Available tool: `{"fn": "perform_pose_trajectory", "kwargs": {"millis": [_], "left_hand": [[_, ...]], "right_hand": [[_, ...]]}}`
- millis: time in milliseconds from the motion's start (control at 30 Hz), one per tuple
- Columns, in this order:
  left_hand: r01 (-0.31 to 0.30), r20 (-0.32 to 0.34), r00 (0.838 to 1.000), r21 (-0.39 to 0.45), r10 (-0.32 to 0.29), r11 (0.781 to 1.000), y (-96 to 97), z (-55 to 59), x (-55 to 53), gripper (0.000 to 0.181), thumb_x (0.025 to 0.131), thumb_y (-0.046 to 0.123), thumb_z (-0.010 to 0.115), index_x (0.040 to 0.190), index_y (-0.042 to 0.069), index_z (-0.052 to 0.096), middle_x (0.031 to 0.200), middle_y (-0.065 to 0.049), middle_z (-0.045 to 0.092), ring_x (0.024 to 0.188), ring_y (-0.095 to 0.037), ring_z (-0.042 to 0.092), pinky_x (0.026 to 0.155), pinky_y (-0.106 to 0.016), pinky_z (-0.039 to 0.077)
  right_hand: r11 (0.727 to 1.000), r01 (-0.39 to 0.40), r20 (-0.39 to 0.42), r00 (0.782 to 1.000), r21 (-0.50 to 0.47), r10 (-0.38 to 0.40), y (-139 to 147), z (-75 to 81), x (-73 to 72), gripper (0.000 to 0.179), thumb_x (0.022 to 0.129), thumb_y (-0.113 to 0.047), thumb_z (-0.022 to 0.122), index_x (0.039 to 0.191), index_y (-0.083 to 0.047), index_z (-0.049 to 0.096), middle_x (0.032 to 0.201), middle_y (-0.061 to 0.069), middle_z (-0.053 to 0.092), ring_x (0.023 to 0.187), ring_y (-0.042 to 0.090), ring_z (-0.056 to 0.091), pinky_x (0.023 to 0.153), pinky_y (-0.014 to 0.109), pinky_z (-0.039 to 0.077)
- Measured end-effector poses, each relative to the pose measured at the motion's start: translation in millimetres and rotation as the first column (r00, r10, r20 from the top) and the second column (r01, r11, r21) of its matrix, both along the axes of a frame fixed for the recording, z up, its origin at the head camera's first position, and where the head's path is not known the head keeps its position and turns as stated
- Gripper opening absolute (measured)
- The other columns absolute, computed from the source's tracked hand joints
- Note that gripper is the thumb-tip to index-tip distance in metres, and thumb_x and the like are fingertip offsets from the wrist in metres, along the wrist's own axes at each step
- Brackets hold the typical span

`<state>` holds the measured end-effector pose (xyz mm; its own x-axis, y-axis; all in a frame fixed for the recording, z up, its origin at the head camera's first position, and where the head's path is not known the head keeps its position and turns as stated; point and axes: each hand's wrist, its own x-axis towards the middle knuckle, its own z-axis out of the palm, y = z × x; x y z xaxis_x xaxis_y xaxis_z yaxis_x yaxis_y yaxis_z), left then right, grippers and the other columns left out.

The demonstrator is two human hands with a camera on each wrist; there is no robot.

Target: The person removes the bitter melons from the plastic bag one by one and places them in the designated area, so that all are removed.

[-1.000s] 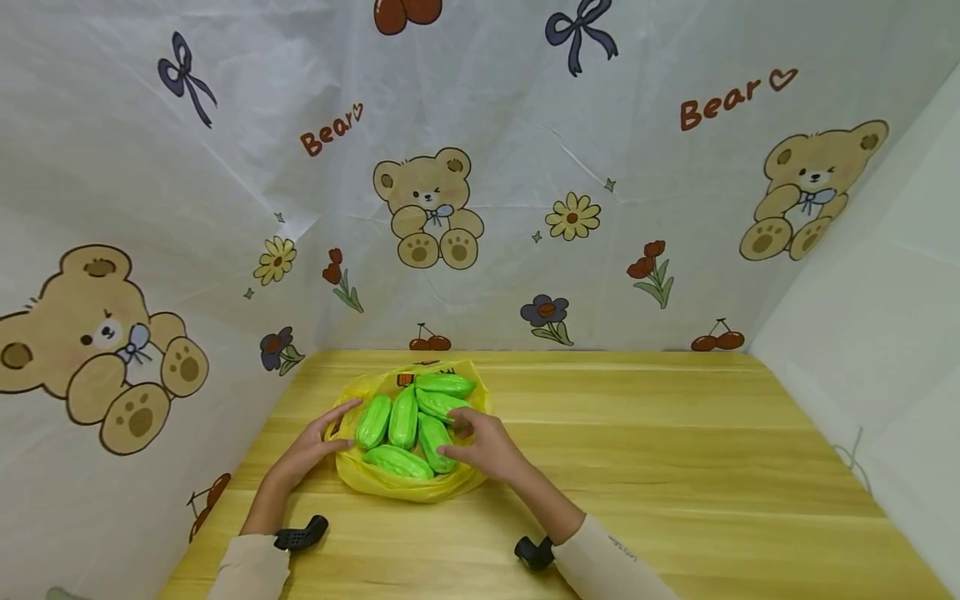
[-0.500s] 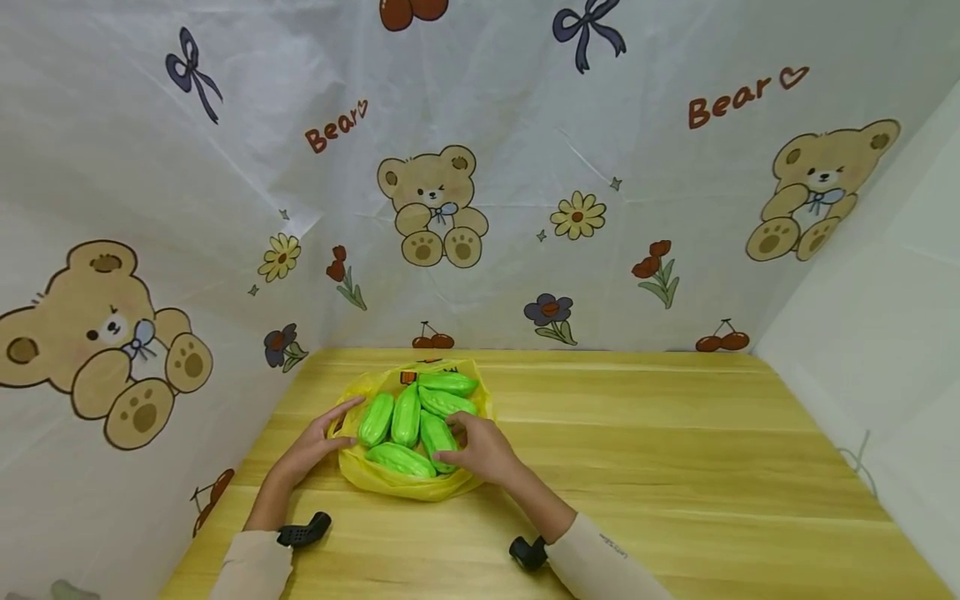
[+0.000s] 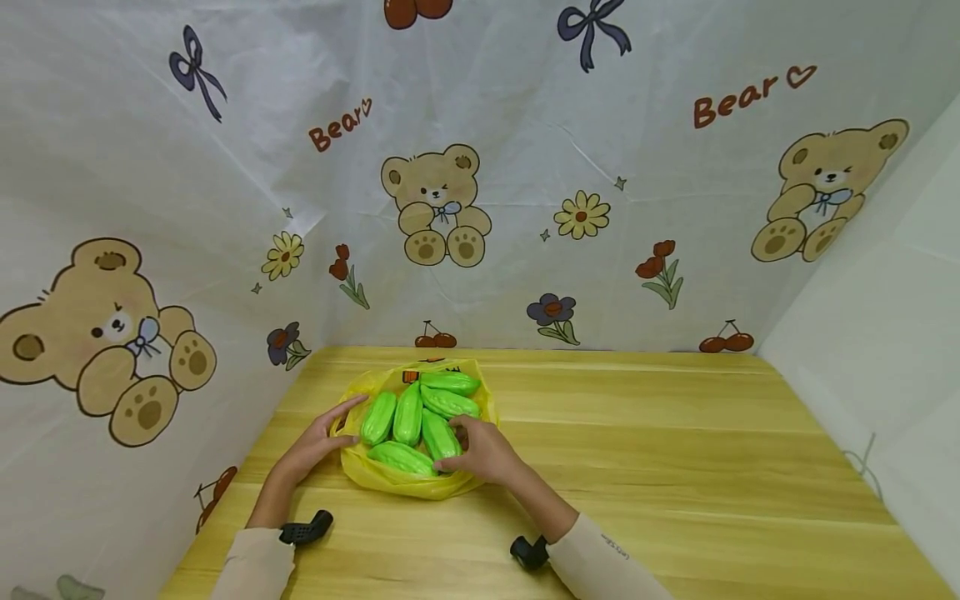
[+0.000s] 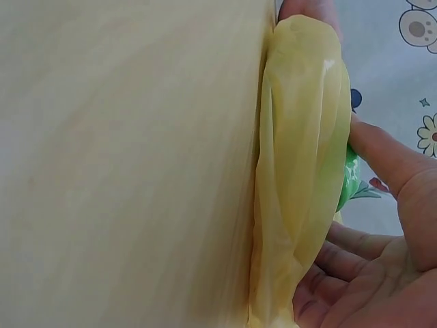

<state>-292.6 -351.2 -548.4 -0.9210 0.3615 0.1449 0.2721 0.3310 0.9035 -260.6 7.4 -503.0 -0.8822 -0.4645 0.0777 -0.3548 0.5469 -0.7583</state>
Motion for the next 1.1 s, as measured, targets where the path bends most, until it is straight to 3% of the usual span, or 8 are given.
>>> {"fn": "perform_pose_trajectory", "kwargs": {"millis": [267,600,1100], "left_hand": [[-0.004,-0.004,1.0,-0.004,0.004,1.0,2.4,0.9,-1.4,0.068,0.093,0.007,0.068,0.156,0.007,0.04,0.163,-0.019,0.03,0.151,-0.044,0.009,0.113,-0.073,0.005],[-0.002,0.001,1.0,-0.009,0.002,1.0,3.3,0.4,-1.9,0.069,0.093,0.008,0.069,0.156,0.008,0.04,0.163,-0.019,0.029,0.151,-0.045,0.009,0.112,-0.074,0.004],[-0.005,-0.018,1.0,-0.017,0.005,1.0,2.0,-1.0,0.8,0.069,0.092,0.007,0.069,0.155,0.007,0.041,0.162,-0.019,0.03,0.151,-0.045,0.011,0.112,-0.074,0.006]], "right_hand": [[1.0,0.014,-0.007,1.0,0.024,-0.014,0.8,4.9,3.0,0.073,0.081,-0.031,0.087,0.138,0.001,0.056,0.113,0.009,0.068,0.098,0.021,0.064,0.082,0.036,0.053],[0.999,0.006,0.059,0.998,0.035,-0.008,3.1,14.2,4.4,0.068,0.084,-0.021,0.082,0.142,-0.001,0.054,0.124,0.015,0.066,0.109,0.028,0.063,0.089,0.044,0.053],[0.997,-0.013,0.1,0.995,-0.075,0.02,15.0,21.5,1.1,0.054,0.088,-0.013,0.078,0.138,-0.003,0.059,0.128,0.02,0.063,0.116,0.035,0.06,0.092,0.048,0.053]]}}
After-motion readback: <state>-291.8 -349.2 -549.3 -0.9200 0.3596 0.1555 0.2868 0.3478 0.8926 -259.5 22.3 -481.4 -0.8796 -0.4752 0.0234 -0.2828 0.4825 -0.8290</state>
